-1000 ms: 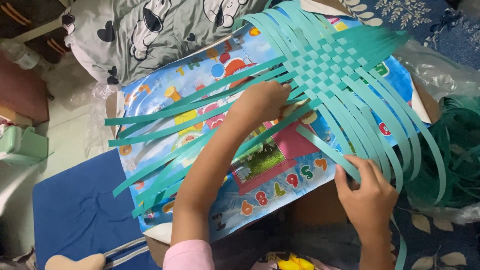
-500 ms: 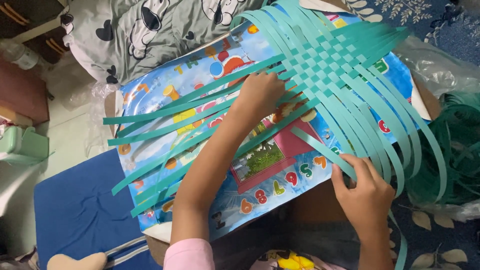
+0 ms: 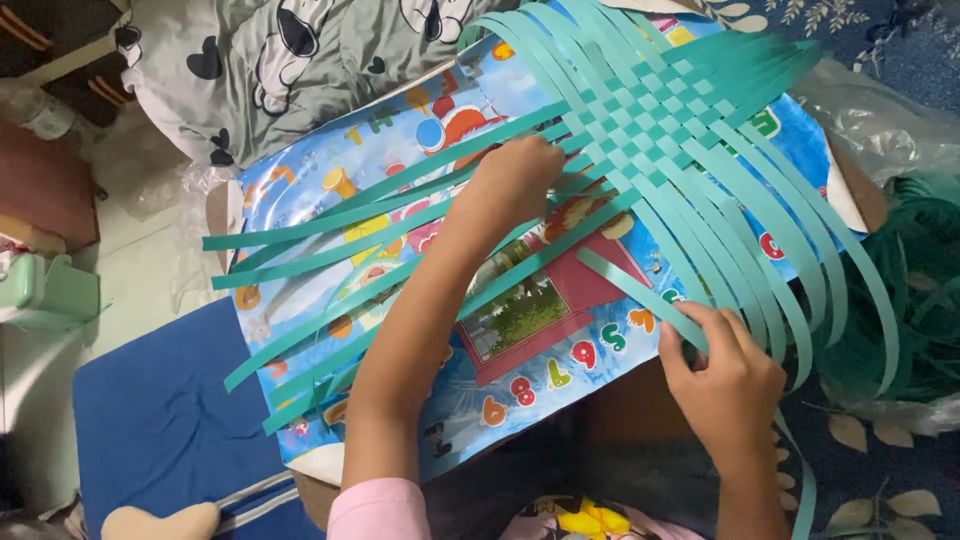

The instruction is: Weaving green plastic strips together to form a mat or basket structure.

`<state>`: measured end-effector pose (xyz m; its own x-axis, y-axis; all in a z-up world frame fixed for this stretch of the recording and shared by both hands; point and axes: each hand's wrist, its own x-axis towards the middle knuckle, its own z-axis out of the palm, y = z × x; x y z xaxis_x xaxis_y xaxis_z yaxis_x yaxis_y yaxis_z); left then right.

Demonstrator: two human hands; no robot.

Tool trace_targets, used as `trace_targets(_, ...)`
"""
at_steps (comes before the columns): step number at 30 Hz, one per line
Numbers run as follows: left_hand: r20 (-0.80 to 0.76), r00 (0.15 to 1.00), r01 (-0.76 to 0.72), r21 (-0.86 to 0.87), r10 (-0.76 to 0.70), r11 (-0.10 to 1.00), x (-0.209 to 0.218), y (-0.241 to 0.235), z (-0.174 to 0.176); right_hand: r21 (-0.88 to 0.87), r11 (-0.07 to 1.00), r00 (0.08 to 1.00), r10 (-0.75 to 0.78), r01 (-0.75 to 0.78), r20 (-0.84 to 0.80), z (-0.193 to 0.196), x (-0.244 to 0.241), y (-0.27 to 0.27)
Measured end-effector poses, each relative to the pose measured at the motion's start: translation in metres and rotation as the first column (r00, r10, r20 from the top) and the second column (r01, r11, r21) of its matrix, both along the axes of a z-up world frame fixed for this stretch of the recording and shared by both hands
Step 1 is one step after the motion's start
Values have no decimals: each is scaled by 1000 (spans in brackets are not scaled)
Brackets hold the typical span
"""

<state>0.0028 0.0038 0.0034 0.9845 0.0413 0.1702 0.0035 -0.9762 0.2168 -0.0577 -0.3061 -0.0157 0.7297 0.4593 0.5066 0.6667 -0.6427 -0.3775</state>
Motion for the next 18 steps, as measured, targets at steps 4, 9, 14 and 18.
trace_targets(4, -13, 1000, -4, 42, 5, 999, -2, 16, -14, -12, 1000, 1000, -1, 1, 13, -2, 1, 0)
trace_targets(9, -143, 973, -158, 171, 183, 972, -4, 19, -17, -17, 1000, 1000, 1, -1, -24, -3, 2, -2)
trace_targets(14, -4, 990, -139, 187, 143, 972, -3, 17, -24, -8, 1000, 999, 15, -15, -35, -1, 0, 0)
trace_targets(18, 15, 987, -161, 148, 161, 976, -2, 16, -28, 23, 999, 999, 34, -33, -23, 2, -2, 3)
